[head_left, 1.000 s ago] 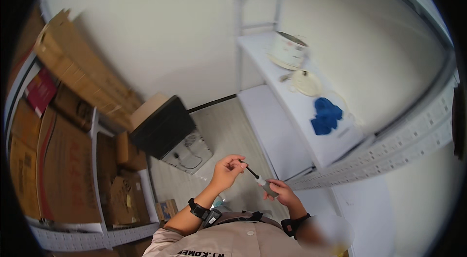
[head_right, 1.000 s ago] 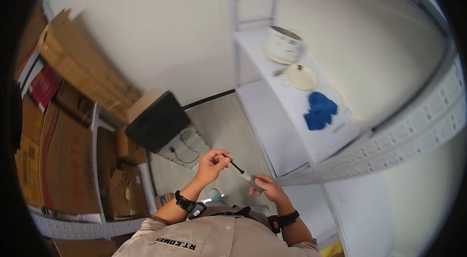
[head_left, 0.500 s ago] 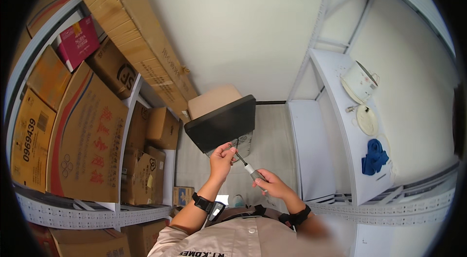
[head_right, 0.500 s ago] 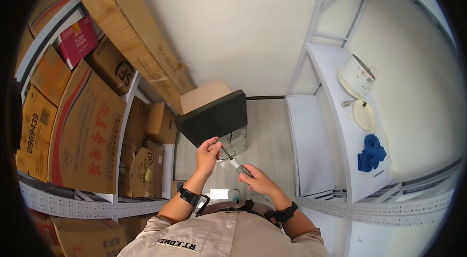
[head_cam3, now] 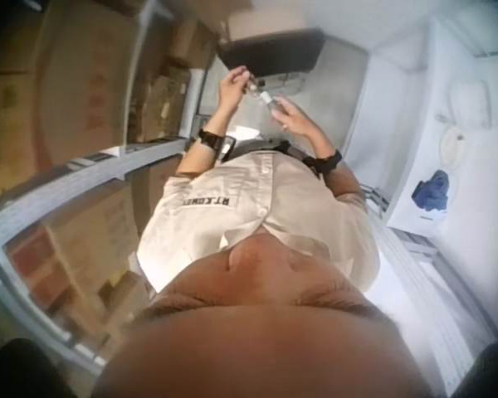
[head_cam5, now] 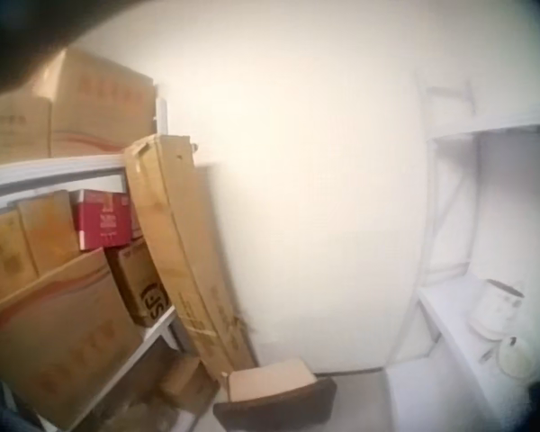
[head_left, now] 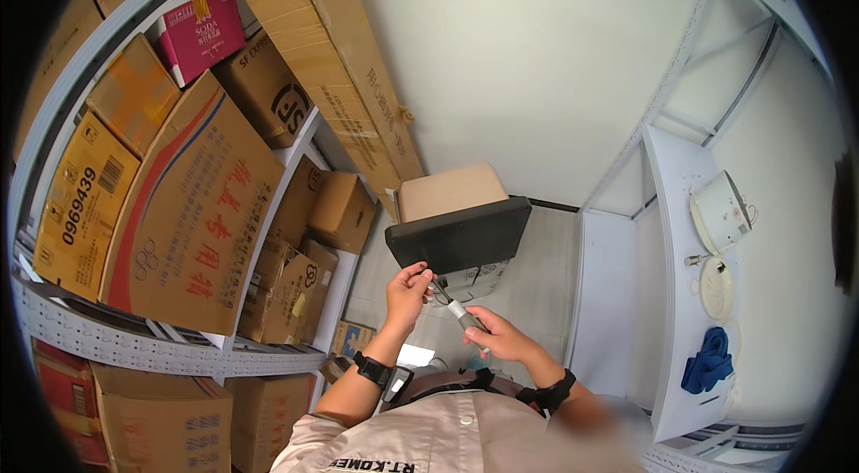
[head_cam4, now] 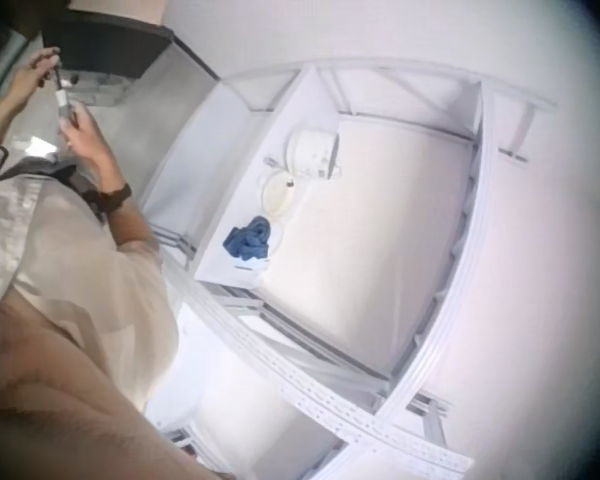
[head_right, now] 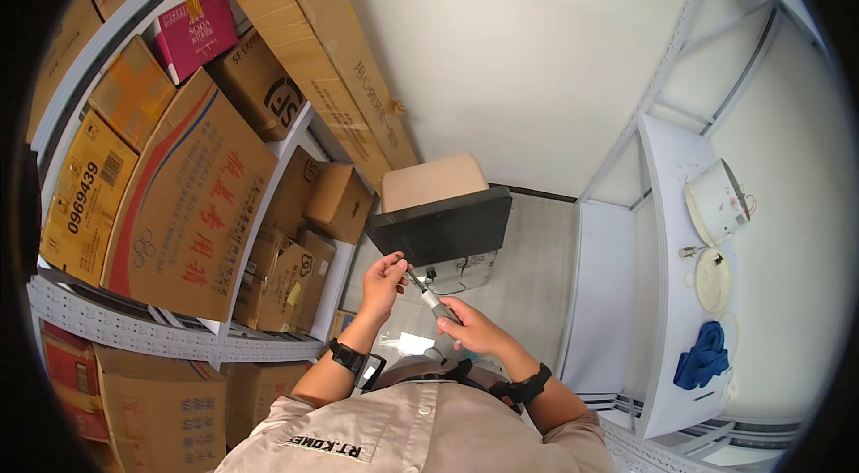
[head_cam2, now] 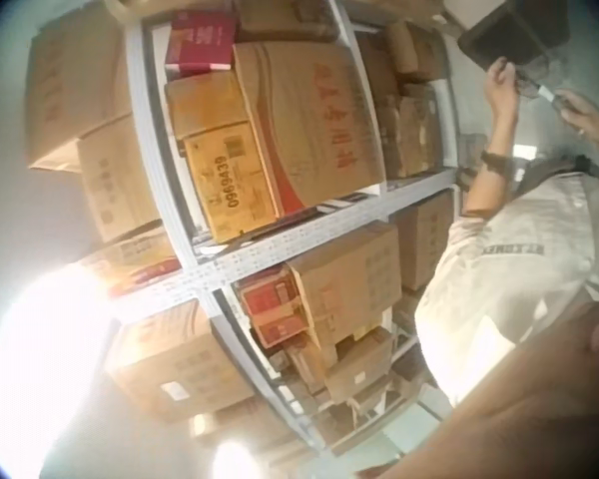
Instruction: The person uses a screwdriver to tighten screws on a small beige and black electronic device. They repeatedly reposition the device and adjust the screws, then place the device on a white shelf.
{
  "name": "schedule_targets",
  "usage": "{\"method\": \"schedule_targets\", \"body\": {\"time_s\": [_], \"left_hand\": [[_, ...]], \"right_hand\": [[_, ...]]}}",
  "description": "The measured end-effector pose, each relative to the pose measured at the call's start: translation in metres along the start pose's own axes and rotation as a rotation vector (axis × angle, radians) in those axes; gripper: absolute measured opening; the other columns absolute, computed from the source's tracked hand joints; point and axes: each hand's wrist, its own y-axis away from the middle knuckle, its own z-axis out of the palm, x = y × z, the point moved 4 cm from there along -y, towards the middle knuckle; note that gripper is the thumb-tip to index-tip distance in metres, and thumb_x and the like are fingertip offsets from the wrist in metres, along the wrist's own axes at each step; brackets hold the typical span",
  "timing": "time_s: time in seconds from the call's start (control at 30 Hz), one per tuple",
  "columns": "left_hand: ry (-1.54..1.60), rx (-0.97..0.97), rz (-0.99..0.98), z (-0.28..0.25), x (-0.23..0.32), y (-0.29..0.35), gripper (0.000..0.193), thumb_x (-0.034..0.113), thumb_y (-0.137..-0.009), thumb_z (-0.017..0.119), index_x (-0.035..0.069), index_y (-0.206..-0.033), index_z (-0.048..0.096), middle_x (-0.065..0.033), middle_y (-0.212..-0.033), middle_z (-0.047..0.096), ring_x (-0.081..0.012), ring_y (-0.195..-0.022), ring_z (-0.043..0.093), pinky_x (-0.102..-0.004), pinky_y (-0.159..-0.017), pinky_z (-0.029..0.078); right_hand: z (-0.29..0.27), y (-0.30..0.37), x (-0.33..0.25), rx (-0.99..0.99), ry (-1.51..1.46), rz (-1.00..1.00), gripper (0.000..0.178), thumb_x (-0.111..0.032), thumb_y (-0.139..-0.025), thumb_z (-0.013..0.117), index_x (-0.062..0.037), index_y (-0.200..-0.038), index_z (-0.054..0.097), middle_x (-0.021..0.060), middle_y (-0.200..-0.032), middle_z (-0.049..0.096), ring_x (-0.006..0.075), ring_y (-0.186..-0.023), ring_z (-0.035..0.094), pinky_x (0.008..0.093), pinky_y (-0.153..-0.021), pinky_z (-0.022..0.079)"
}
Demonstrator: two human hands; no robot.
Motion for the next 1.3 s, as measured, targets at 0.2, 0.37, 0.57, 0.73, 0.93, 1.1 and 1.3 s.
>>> {"method": "schedule_targets", "body": {"time_s": [0.2,0.37,0.57,0.73,0.93,1.1,1.3], "left_hand": [[-0.004,0.048,-0.006,-0.016,0.009,-0.015,0.029,0.018,-0.09,0.065,0.004,-0.115,0.059,-0.0023,-0.086,0.069,-0.0049,-0.06,0.055,-0.0191,-0.052,0.04],[-0.004,0.008,-0.048,-0.038,0.016,-0.036,0.029,0.02,-0.091,0.065,0.005,-0.115,0.06,-0.0008,-0.088,0.069,-0.0045,-0.062,0.055,-0.0192,-0.053,0.04],[-0.066,-0.158,-0.158,-0.06,0.02,-0.071,0.024,0.023,-0.091,0.064,0.007,-0.109,0.066,0.0017,-0.09,0.069,-0.0038,-0.062,0.054,-0.0187,-0.053,0.04],[-0.147,-0.296,-0.194,-0.071,0.027,-0.084,0.022,0.022,-0.092,0.062,0.008,-0.109,0.066,0.002,-0.09,0.068,-0.0035,-0.063,0.053,-0.0187,-0.055,0.041],[-0.224,-0.394,-0.207,-0.079,0.026,-0.099,0.022,0.024,-0.091,0.064,0.006,-0.104,0.068,0.0021,-0.087,0.068,-0.0034,-0.063,0.053,-0.0188,-0.053,0.039],[-0.263,-0.4,-0.246,-0.078,0.038,-0.098,0.021,0.025,-0.091,0.064,0.005,-0.095,0.07,0.0017,-0.084,0.067,-0.0048,-0.061,0.053,-0.0198,-0.051,0.039],[-0.212,-0.43,-0.243,-0.079,0.039,-0.103,0.024,0.028,-0.091,0.065,0.004,-0.088,0.071,0.0012,-0.078,0.064,-0.0042,-0.057,0.052,-0.0188,-0.046,0.035]], "right_hand": [[0.009,-0.021,-0.017,-0.066,0.059,-0.06,0.061,-0.022,-0.092,0.061,-0.0031,-0.141,0.031,0.0025,-0.089,0.055,0.0096,-0.064,0.053,0.0254,-0.057,0.046],[0.023,-0.046,-0.019,-0.006,0.023,-0.045,0.063,-0.021,-0.091,0.062,-0.0025,-0.142,0.03,0.0025,-0.089,0.055,0.0098,-0.062,0.053,0.0254,-0.056,0.045],[0.042,-0.074,-0.009,0.163,-0.103,-0.049,0.061,-0.019,-0.088,0.064,-0.0035,-0.14,0.035,0.0015,-0.089,0.056,0.0091,-0.06,0.05,0.024,-0.054,0.043],[0.055,-0.082,-0.004,0.285,-0.127,-0.013,0.06,-0.011,-0.087,0.062,-0.0052,-0.141,0.037,0.0068,-0.095,0.062,0.0089,-0.059,0.05,0.0235,-0.054,0.043],[0.08,-0.087,0.006,0.398,-0.242,-0.044,0.059,-0.016,-0.087,0.065,-0.0071,-0.14,0.04,0.0036,-0.094,0.063,0.0076,-0.063,0.051,0.0229,-0.052,0.041],[0.093,-0.097,0.011,0.457,-0.363,-0.103,0.057,-0.014,-0.088,0.061,-0.0056,-0.14,0.039,0.0051,-0.092,0.064,0.0086,-0.063,0.052,0.0234,-0.052,0.042],[0.1,-0.1,-0.001,0.423,-0.516,-0.132,0.052,-0.012,-0.089,0.057,-0.0038,-0.138,0.042,0.0064,-0.09,0.064,0.009,-0.063,0.052,0.0234,-0.05,0.041]]}}
